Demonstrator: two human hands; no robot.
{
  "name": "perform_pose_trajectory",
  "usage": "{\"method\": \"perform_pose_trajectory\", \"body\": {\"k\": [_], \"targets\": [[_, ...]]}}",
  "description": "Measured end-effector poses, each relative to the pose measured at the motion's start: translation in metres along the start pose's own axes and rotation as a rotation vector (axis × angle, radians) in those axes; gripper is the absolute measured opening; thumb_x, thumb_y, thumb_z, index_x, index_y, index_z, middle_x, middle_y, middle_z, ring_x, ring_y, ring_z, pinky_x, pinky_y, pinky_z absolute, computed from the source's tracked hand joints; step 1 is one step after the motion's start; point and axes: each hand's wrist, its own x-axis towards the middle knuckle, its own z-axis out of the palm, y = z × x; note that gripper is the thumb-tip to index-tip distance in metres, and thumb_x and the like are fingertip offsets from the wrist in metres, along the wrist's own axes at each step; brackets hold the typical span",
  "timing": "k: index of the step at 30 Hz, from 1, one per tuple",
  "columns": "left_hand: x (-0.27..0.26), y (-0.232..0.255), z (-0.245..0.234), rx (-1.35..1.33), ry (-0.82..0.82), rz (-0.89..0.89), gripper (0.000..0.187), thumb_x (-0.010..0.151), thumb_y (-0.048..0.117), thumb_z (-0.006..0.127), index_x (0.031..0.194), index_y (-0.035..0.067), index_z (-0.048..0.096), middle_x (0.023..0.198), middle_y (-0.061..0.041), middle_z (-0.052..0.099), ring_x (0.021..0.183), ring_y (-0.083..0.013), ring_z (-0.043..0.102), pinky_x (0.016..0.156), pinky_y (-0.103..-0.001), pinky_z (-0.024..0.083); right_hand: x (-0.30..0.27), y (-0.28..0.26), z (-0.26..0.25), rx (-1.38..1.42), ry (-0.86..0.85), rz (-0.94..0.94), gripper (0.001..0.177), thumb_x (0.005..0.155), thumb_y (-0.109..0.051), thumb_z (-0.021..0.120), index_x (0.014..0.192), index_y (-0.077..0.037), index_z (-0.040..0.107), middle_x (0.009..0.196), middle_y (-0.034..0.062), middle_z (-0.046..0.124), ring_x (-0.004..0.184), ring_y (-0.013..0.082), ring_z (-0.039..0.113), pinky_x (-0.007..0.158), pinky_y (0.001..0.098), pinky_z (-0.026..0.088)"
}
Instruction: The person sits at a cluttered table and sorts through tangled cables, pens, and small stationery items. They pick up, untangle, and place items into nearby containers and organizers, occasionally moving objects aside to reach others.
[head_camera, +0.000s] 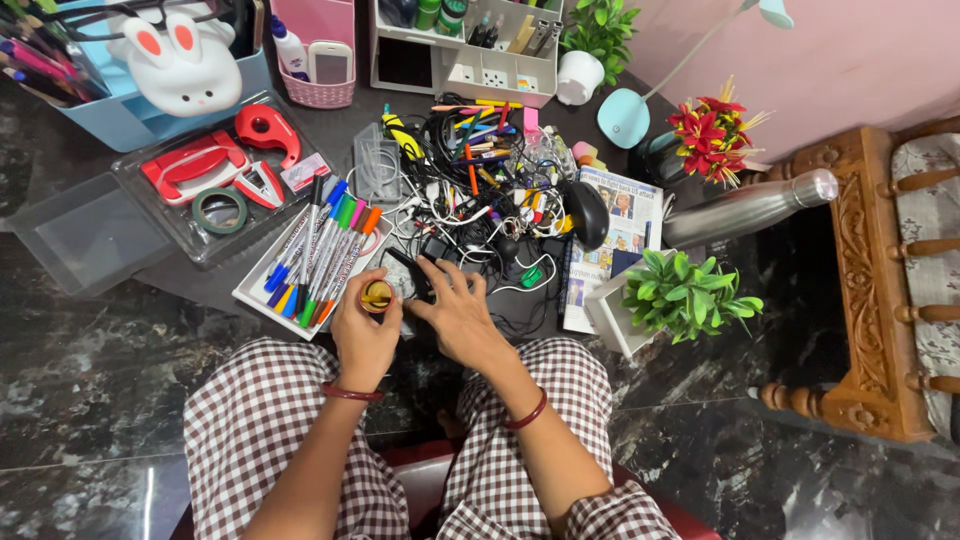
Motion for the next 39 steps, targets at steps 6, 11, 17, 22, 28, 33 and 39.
{"method": "perform_pose_trajectory", "body": {"k": [6,11,17,22,28,33,39], "targets": [[-0.001,-0.002,-0.002,0.017,0.010,-0.026,0.041,0.080,0.004,0.078,0.119,0.005,0.064,0.114,-0.012,0.072,0.104,-0.0282,0.071,0.090,-0.037,0.054,-0.010,0.004,0.011,-0.084,0.065,-0.038,0.042,0.077,0.001,0.063,0.113,-0.018,0.073,0.159,0.0205,0.036,0.144,0.0417,0.036,0.108,0.0617,0.029],[-0.003,-0.006,-0.001,-0.035,-0.002,-0.045,0.040,0.082,0.005,0.079,0.118,0.005,0.062,0.109,-0.011,0.072,0.099,-0.0248,0.073,0.087,-0.035,0.056,-0.002,0.014,0.006,-0.034,0.161,-0.048,0.024,0.082,-0.007,0.065,0.102,-0.019,0.070,0.155,0.0154,0.046,0.144,0.0372,0.040,0.109,0.0569,0.032],[-0.012,-0.011,0.006,0.047,0.000,-0.037,0.043,0.077,0.004,0.084,0.115,0.004,0.063,0.105,-0.014,0.065,0.096,-0.0279,0.068,0.086,-0.037,0.053,0.021,0.031,-0.018,0.122,0.395,0.001,0.021,0.089,-0.008,0.065,0.109,-0.015,0.068,0.143,0.0114,0.057,0.135,0.0324,0.049,0.107,0.0491,0.034],[-0.010,-0.025,0.023,-0.034,-0.077,-0.008,0.045,0.076,0.004,0.083,0.117,0.004,0.064,0.112,-0.014,0.064,0.102,-0.0298,0.067,0.088,-0.037,0.054,0.054,0.081,-0.045,0.602,0.512,0.207,0.018,0.103,-0.009,0.056,0.119,-0.010,0.064,0.121,0.0065,0.073,0.115,0.0223,0.069,0.102,0.0383,0.053],[-0.001,-0.038,0.042,0.067,-0.064,0.033,0.060,0.074,0.004,0.086,0.126,0.002,0.058,0.114,-0.018,0.065,0.103,-0.0363,0.064,0.088,-0.043,0.051,0.075,0.148,-0.068,1.067,0.740,0.110,0.017,0.113,-0.016,0.049,0.126,-0.005,0.050,0.124,0.0134,0.071,0.117,0.0220,0.068,0.108,0.0376,0.051],[0.002,-0.041,0.043,-0.004,-0.164,-0.150,0.055,0.081,0.004,0.079,0.131,0.008,0.059,0.116,-0.014,0.069,0.103,-0.0311,0.070,0.092,-0.041,0.054,0.075,0.184,-0.087,1.543,0.894,0.162,0.018,0.109,-0.021,0.054,0.123,-0.012,0.049,0.127,0.0148,0.068,0.117,0.0284,0.068,0.104,0.0480,0.054],[0.002,-0.037,0.041,0.081,-0.101,0.015,0.073,0.072,-0.002,0.084,0.135,0.001,0.048,0.133,-0.023,0.061,0.125,-0.0394,0.058,0.101,-0.046,0.048,0.069,0.204,-0.100,1.835,0.999,0.158,0.018,0.108,-0.023,0.050,0.124,-0.014,0.048,0.139,0.0170,0.062,0.129,0.0351,0.063,0.107,0.0536,0.052]]}}
